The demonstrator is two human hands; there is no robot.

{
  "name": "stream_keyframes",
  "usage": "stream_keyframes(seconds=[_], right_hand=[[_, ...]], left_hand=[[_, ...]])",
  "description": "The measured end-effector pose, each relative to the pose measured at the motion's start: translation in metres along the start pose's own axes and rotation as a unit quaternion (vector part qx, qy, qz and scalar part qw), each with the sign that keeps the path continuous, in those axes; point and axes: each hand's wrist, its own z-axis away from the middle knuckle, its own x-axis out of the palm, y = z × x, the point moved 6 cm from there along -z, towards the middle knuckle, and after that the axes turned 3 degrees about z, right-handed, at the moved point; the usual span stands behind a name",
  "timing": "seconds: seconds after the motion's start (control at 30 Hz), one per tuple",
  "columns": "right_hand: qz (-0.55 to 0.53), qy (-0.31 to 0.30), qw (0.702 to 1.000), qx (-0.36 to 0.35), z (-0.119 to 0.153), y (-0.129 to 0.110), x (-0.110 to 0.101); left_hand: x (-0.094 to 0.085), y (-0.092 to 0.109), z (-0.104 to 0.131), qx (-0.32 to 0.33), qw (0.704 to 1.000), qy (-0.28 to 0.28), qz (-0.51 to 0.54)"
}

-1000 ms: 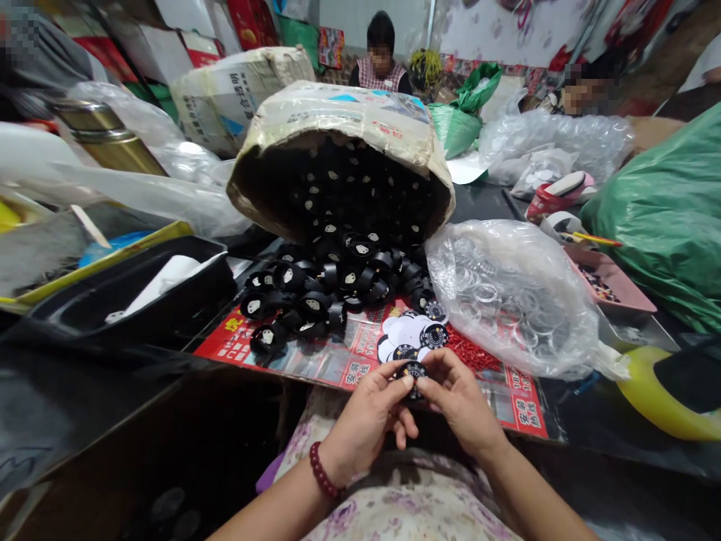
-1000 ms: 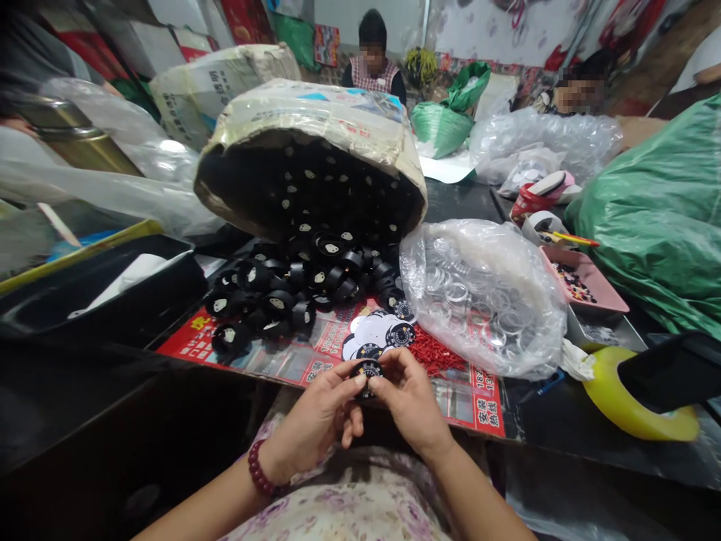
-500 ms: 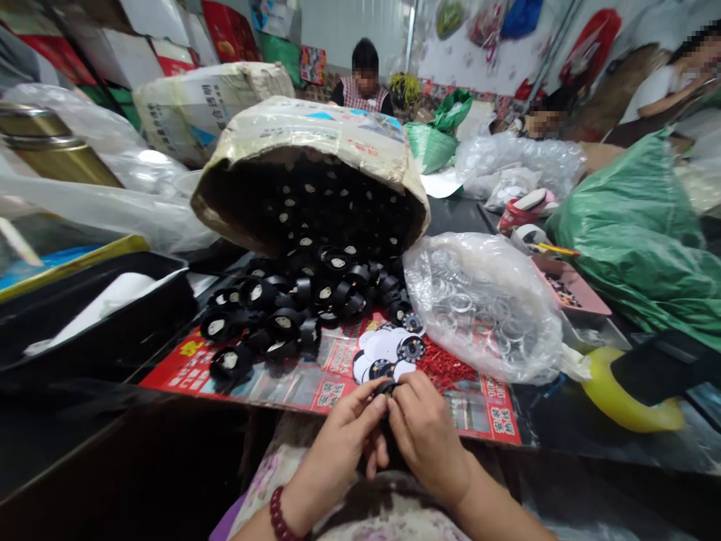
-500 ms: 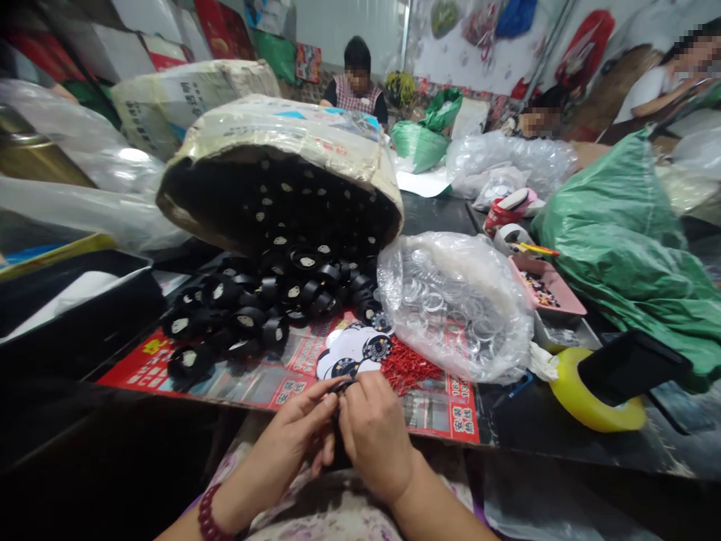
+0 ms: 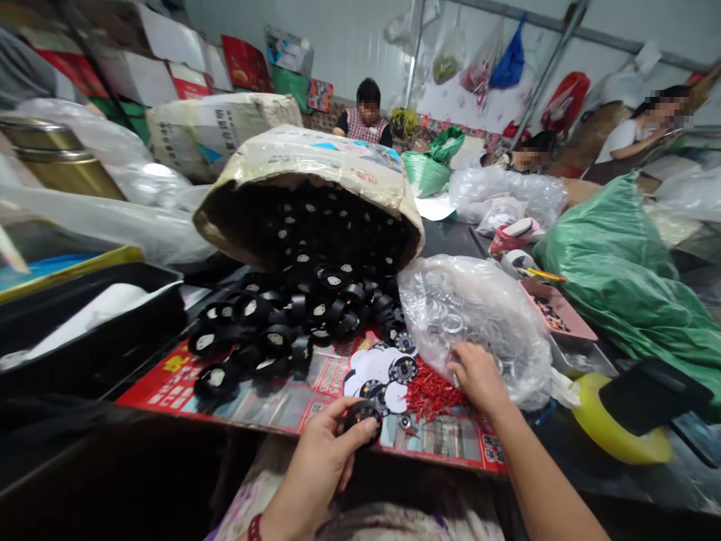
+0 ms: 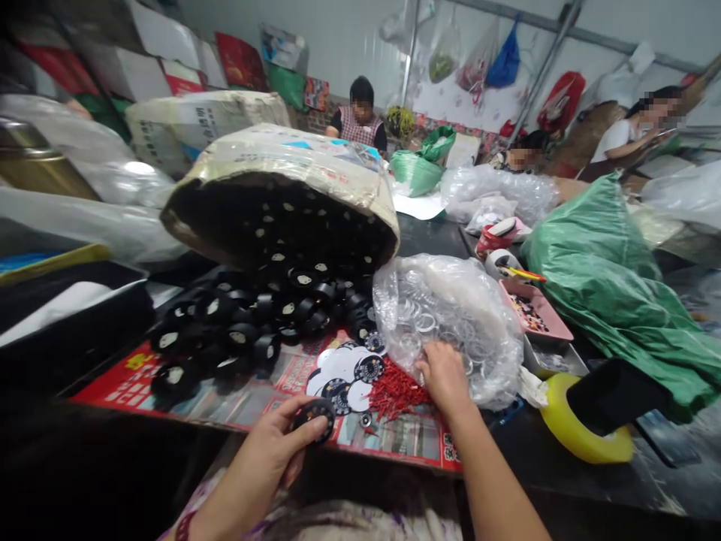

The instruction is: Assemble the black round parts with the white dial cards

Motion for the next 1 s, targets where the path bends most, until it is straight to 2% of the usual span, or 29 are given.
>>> stream_keyframes(seconds=[0.1, 0.17, 0.23, 0.33, 0.47, 0.53, 0.67, 0.77, 0.83, 0.9, 1.0], right_hand=[[0.003, -0.007, 1.000, -0.023, 0.000, 0.001, 0.009], [0.004, 0.011, 1.000, -0.019, 0.003, 0.002, 0.007], [0.011, 0.043, 0.999, 0.000, 0.008, 0.006, -0.003], [0.005, 0.115, 0.993, 0.024, 0.019, 0.005, -0.028], [-0.081, 0.182, 0.980, 0.002, 0.040, -0.023, -0.056], [-0.122, 0.176, 0.976, -0.045, 0.050, -0.051, -0.058], [-0.171, 0.136, 0.951, -0.218, 0.067, -0.119, -0.046], [-0.180, 0.126, 0.932, -0.287, 0.074, -0.149, -0.032], [-0.202, 0.113, 0.928, -0.292, 0.075, -0.156, -0.023], [-0.252, 0.074, 0.929, -0.261, 0.074, -0.153, -0.017], [-0.376, -0.031, 0.919, -0.119, 0.069, -0.135, -0.005]], left_hand=[[0.004, 0.001, 0.003, -0.027, 0.998, -0.026, 0.040], [0.008, 0.002, 0.006, -0.052, 0.995, -0.054, 0.067], [0.010, 0.004, 0.010, -0.073, 0.991, -0.064, 0.093], [0.010, 0.005, 0.013, -0.094, 0.986, -0.049, 0.126], [0.010, 0.004, 0.013, -0.108, 0.983, -0.044, 0.145], [0.012, 0.003, 0.012, -0.113, 0.982, -0.047, 0.144], [0.016, 0.005, 0.014, -0.093, 0.985, -0.080, 0.121], [0.018, 0.009, 0.017, -0.065, 0.987, -0.113, 0.099], [0.016, 0.010, 0.018, -0.051, 0.988, -0.116, 0.091], [0.013, 0.010, 0.017, -0.041, 0.989, -0.115, 0.086], [0.012, 0.008, 0.018, -0.035, 0.989, -0.132, 0.055]])
